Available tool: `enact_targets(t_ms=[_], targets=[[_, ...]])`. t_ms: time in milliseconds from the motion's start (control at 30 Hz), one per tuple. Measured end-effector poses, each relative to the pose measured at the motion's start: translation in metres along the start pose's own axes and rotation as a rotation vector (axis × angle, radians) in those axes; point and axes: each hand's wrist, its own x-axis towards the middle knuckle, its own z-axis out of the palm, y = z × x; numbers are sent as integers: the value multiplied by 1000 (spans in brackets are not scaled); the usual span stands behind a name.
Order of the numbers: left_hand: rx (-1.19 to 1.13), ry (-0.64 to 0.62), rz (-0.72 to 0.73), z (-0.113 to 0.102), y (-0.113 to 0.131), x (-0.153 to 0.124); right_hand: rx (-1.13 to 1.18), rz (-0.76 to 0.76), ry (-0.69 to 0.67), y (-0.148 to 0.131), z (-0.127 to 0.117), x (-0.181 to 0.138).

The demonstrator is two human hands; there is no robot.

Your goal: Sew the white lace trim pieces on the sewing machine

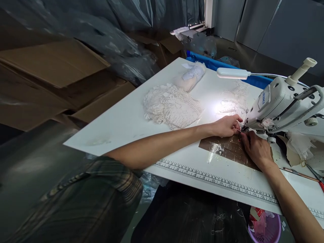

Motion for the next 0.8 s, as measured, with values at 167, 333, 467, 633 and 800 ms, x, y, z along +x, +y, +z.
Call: enact_targets(t_ms=[167, 333, 467, 633, 800], targets=[[48, 11, 41, 1, -5, -1, 41, -18, 83, 3, 7, 4], [110, 27, 92, 4, -9, -1, 44, 2, 99, 2, 8, 2], [127, 16, 68, 4, -9, -2, -1, -9, 144, -2, 9, 1], [91, 2, 40, 2, -4, -2, -54, -10, 221, -3, 17, 4], [59, -13, 10, 2, 0, -3, -3, -12, 247, -3, 23, 4]])
